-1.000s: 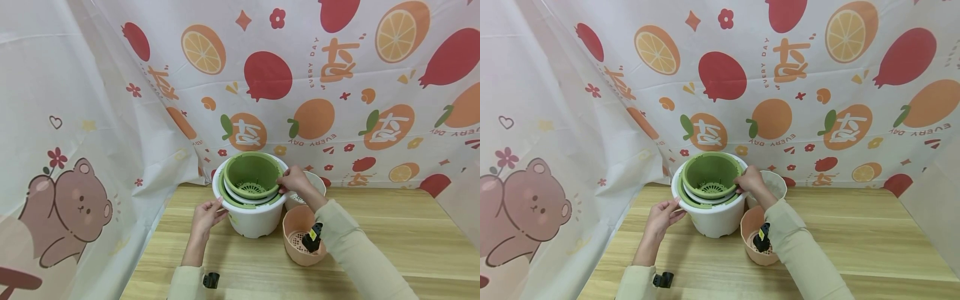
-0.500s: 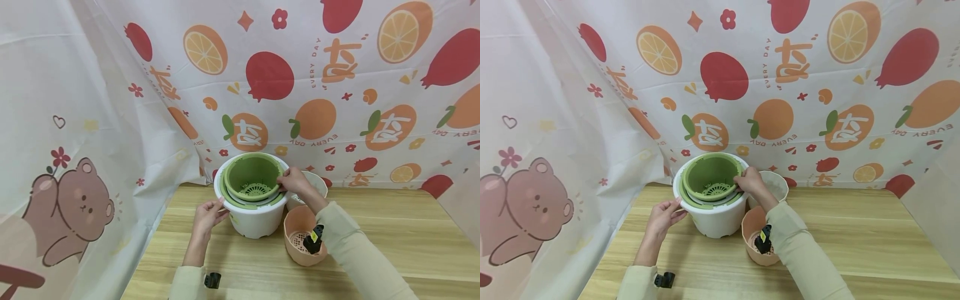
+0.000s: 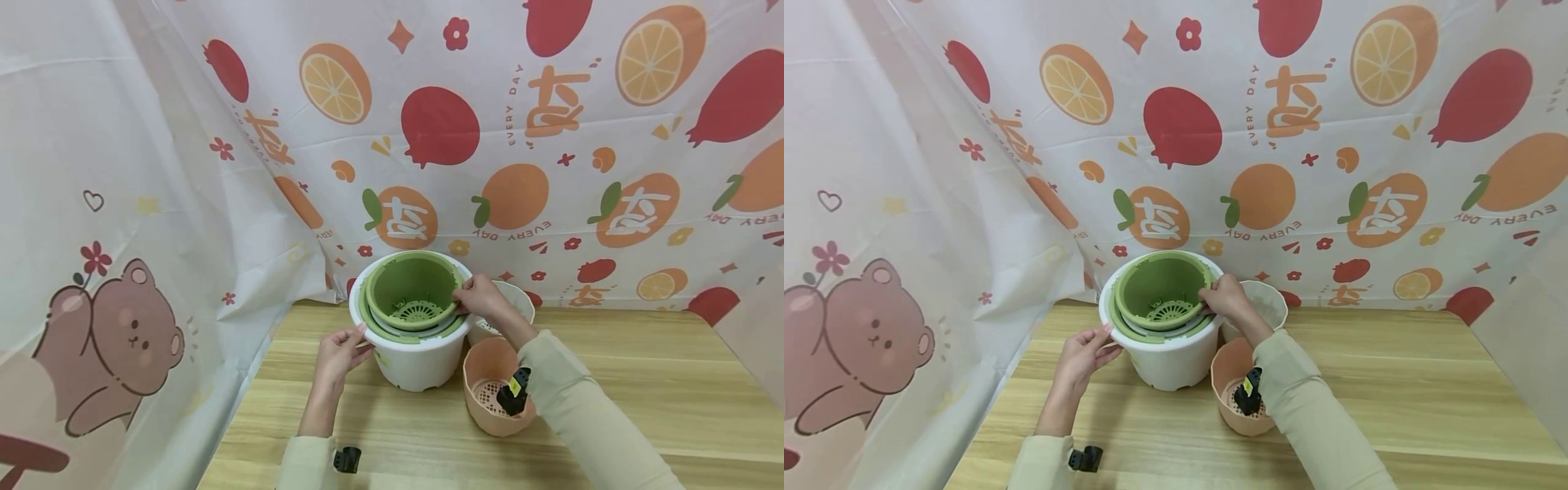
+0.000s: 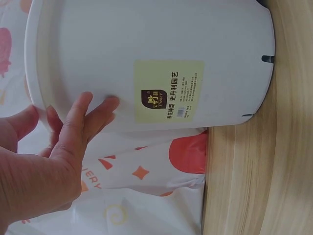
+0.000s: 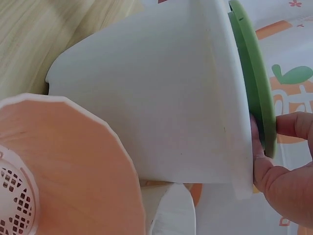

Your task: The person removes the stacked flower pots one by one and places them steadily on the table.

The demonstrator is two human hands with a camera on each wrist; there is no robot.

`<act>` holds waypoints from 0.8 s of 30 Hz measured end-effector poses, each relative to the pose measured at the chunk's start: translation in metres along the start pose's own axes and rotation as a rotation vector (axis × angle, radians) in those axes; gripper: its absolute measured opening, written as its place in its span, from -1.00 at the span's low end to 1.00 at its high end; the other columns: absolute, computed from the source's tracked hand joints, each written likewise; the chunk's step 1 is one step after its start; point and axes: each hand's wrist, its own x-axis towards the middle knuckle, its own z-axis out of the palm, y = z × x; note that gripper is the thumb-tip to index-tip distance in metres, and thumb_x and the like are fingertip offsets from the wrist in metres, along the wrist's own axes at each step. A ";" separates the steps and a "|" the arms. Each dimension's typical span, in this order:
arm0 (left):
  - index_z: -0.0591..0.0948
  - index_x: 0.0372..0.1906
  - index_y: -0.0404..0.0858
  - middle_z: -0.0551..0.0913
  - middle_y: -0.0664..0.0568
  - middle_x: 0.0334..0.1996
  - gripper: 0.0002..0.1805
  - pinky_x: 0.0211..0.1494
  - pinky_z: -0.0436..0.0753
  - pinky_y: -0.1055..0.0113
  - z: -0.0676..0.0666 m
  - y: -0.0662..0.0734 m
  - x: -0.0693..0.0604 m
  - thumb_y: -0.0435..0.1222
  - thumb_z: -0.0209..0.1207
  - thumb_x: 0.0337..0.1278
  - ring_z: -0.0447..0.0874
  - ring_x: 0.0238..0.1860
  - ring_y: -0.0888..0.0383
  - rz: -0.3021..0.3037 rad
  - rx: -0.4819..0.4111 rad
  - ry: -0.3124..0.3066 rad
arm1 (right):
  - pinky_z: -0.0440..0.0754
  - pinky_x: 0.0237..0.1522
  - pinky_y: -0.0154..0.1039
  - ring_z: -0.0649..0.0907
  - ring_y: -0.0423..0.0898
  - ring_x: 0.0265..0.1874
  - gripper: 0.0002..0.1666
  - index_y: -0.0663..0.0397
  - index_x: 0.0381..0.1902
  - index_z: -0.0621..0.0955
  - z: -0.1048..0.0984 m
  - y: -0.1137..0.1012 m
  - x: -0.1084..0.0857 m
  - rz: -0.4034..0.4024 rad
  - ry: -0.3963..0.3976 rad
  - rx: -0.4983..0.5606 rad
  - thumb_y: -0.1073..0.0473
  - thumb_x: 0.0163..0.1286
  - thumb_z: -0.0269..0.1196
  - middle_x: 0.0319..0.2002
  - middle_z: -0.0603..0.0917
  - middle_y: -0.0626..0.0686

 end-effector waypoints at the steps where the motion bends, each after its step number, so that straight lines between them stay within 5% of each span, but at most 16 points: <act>1: 0.52 -0.38 -0.50 0.59 -0.11 -0.36 -0.76 -0.19 0.69 0.33 0.000 0.000 0.000 -0.33 0.10 0.23 0.66 -0.38 0.10 -0.001 0.001 0.000 | 0.66 -0.47 -0.35 0.61 -0.15 -0.62 -0.73 0.22 -0.67 0.38 0.000 0.000 0.000 -0.005 -0.007 0.009 0.39 0.21 0.10 -0.56 0.57 0.12; 16: 0.50 -0.35 -0.52 0.59 -0.09 -0.38 -0.76 -0.20 0.69 0.33 0.000 0.000 -0.001 -0.34 0.09 0.23 0.66 -0.39 0.11 0.009 -0.003 0.001 | 0.66 -0.49 -0.38 0.58 -0.18 -0.66 -0.68 0.20 -0.74 0.37 -0.002 0.000 0.000 -0.006 -0.061 0.066 0.40 0.22 0.06 -0.72 0.51 0.03; 24: 0.50 -0.32 -0.54 0.59 -0.08 -0.40 -0.75 -0.17 0.68 0.30 0.000 0.000 -0.001 -0.34 0.09 0.23 0.66 -0.41 0.12 0.005 -0.013 0.004 | 0.69 -0.32 -0.30 0.63 -0.13 -0.53 -0.66 0.19 -0.74 0.35 -0.004 0.003 0.001 -0.033 -0.112 0.102 0.39 0.24 0.01 -0.67 0.51 0.05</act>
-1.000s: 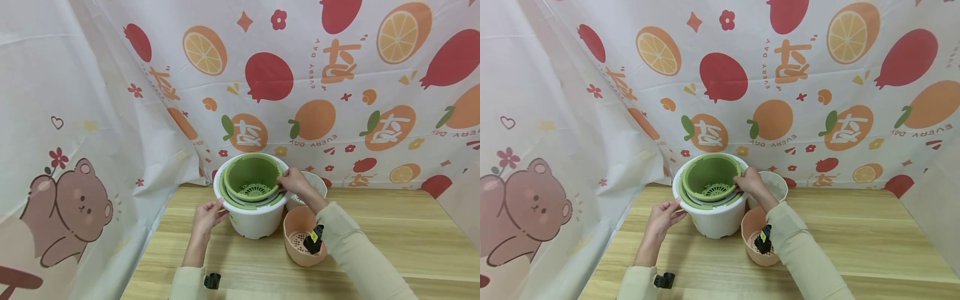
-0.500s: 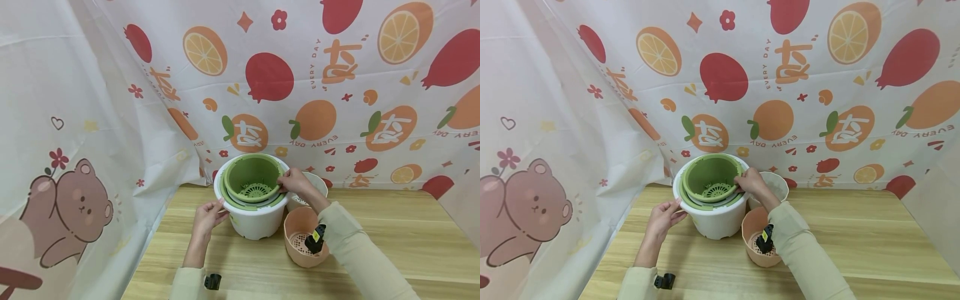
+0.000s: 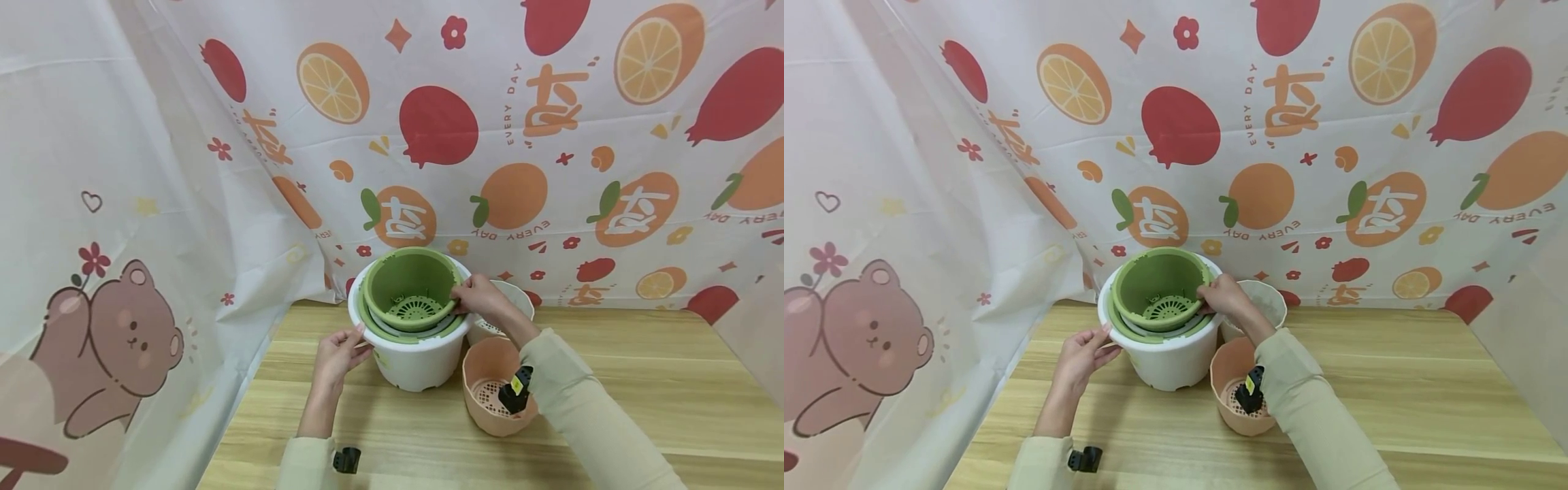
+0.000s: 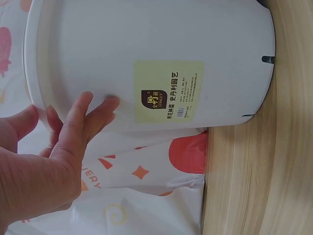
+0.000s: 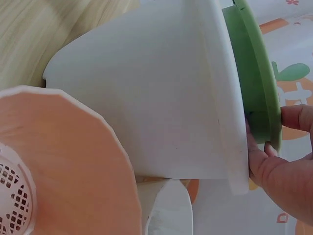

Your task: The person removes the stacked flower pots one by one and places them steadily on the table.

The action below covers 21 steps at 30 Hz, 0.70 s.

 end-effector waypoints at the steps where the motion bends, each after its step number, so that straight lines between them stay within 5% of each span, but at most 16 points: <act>1: 0.50 -0.32 -0.54 0.59 -0.08 -0.40 -0.75 -0.17 0.68 0.30 0.000 0.000 0.000 -0.34 0.09 0.23 0.66 -0.41 0.12 0.000 0.000 0.001 | 0.69 -0.31 -0.29 0.63 -0.13 -0.52 -0.66 0.19 -0.74 0.35 0.000 0.000 0.000 -0.004 0.000 0.000 0.39 0.24 0.01 -0.65 0.51 0.05; 21: 0.48 -0.26 -0.57 0.61 -0.07 -0.41 -0.71 -0.18 0.68 0.31 -0.001 0.001 -0.001 -0.32 0.09 0.23 0.66 -0.39 0.11 0.009 0.003 -0.008 | 0.72 -0.38 -0.25 0.65 -0.10 -0.59 -0.85 0.34 -0.51 0.39 0.003 -0.004 -0.007 0.035 0.090 0.090 0.41 0.26 0.05 -0.54 0.56 0.16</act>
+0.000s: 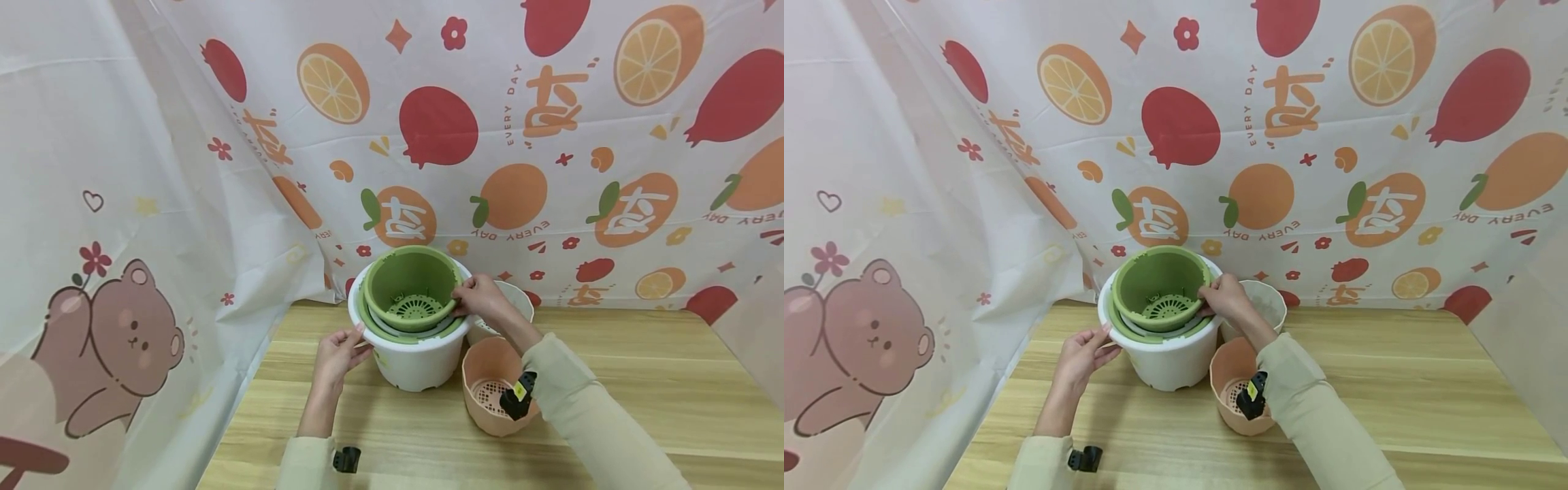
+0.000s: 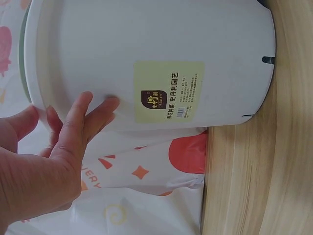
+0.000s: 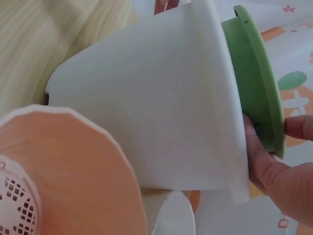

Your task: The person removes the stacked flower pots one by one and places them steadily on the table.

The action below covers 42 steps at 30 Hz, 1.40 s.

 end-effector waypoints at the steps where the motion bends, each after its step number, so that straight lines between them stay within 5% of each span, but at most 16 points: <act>1: 0.48 -0.26 -0.58 0.61 -0.07 -0.41 -0.71 -0.18 0.68 0.31 0.000 0.000 0.000 -0.32 0.09 0.23 0.66 -0.39 0.10 0.000 0.000 -0.001 | 0.72 -0.37 -0.24 0.65 -0.10 -0.59 -0.85 0.34 -0.51 0.40 0.000 -0.001 -0.001 -0.002 -0.001 0.009 0.40 0.26 0.04 -0.54 0.56 0.16; 22: 0.48 -0.26 -0.56 0.58 -0.05 -0.41 -0.73 -0.19 0.68 0.34 0.000 0.000 0.003 -0.34 0.07 0.25 0.65 -0.40 0.13 -0.011 -0.006 -0.006 | 0.68 -0.16 -0.16 0.63 -0.09 -0.41 -0.90 0.39 -0.31 0.37 -0.018 -0.027 -0.017 -0.037 -0.053 0.102 0.38 0.31 0.03 -0.23 0.45 0.24; 42: 0.47 -0.22 -0.57 0.58 -0.06 -0.41 -0.71 -0.20 0.68 0.36 -0.001 0.001 0.001 -0.31 0.05 0.27 0.65 -0.41 0.16 -0.018 0.013 -0.011 | 0.68 -0.18 -0.15 0.64 -0.06 -0.42 -0.86 0.52 -0.27 0.38 -0.034 -0.041 -0.036 -0.141 -0.100 0.150 0.43 0.30 -0.01 -0.25 0.50 0.36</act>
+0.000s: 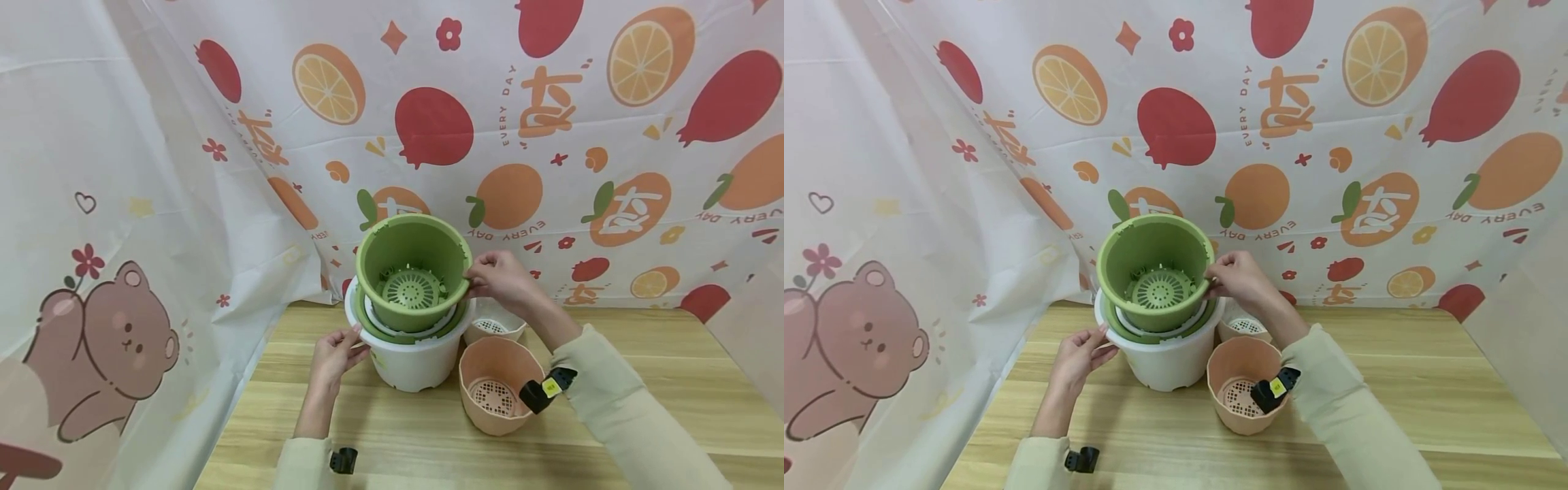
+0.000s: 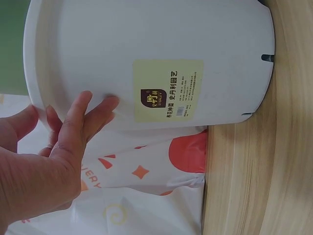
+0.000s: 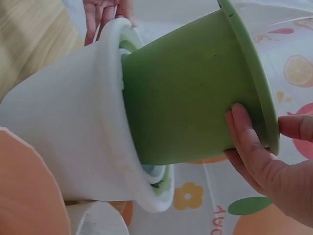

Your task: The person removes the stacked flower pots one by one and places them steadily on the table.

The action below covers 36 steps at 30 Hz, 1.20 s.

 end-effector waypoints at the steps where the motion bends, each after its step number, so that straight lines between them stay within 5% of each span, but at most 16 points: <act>1: 0.47 -0.21 -0.56 0.58 -0.06 -0.41 -0.71 -0.20 0.68 0.37 0.000 0.000 0.000 -0.32 0.05 0.27 0.65 -0.41 0.16 -0.002 0.001 0.002 | 0.69 -0.20 -0.17 0.64 -0.06 -0.43 -0.85 0.53 -0.27 0.39 -0.001 -0.002 -0.001 -0.006 -0.001 0.001 0.43 0.30 -0.01 -0.26 0.50 0.36; 7: 0.47 -0.22 -0.55 0.57 -0.07 -0.38 -0.72 -0.23 0.68 0.41 -0.001 0.000 0.001 -0.32 0.03 0.28 0.66 -0.41 0.16 -0.009 0.007 0.008 | 0.69 -0.22 -0.20 0.65 -0.07 -0.48 -0.84 0.57 -0.26 0.38 -0.006 -0.010 -0.008 -0.036 0.005 0.024 0.45 0.29 -0.02 -0.35 0.53 0.27; 21: 0.46 -0.15 -0.59 0.56 -0.06 -0.38 -0.71 -0.25 0.68 0.43 0.002 0.000 0.000 -0.35 0.03 0.28 0.65 -0.42 0.17 -0.009 0.003 0.016 | 0.69 -0.23 -0.21 0.67 -0.06 -0.44 -0.79 0.52 -0.16 0.30 -0.034 -0.028 -0.029 -0.051 -0.008 0.090 0.42 0.33 0.00 -0.23 0.48 0.29; 36: 0.46 -0.23 -0.58 0.57 -0.08 -0.35 -0.73 -0.20 0.68 0.37 0.002 -0.001 0.001 -0.34 0.06 0.26 0.65 -0.39 0.12 -0.004 -0.014 0.009 | 0.71 -0.29 -0.21 0.68 -0.04 -0.41 -0.89 0.33 -0.41 0.55 -0.084 -0.023 -0.047 -0.109 -0.001 0.238 0.40 0.31 0.11 -0.38 0.61 0.16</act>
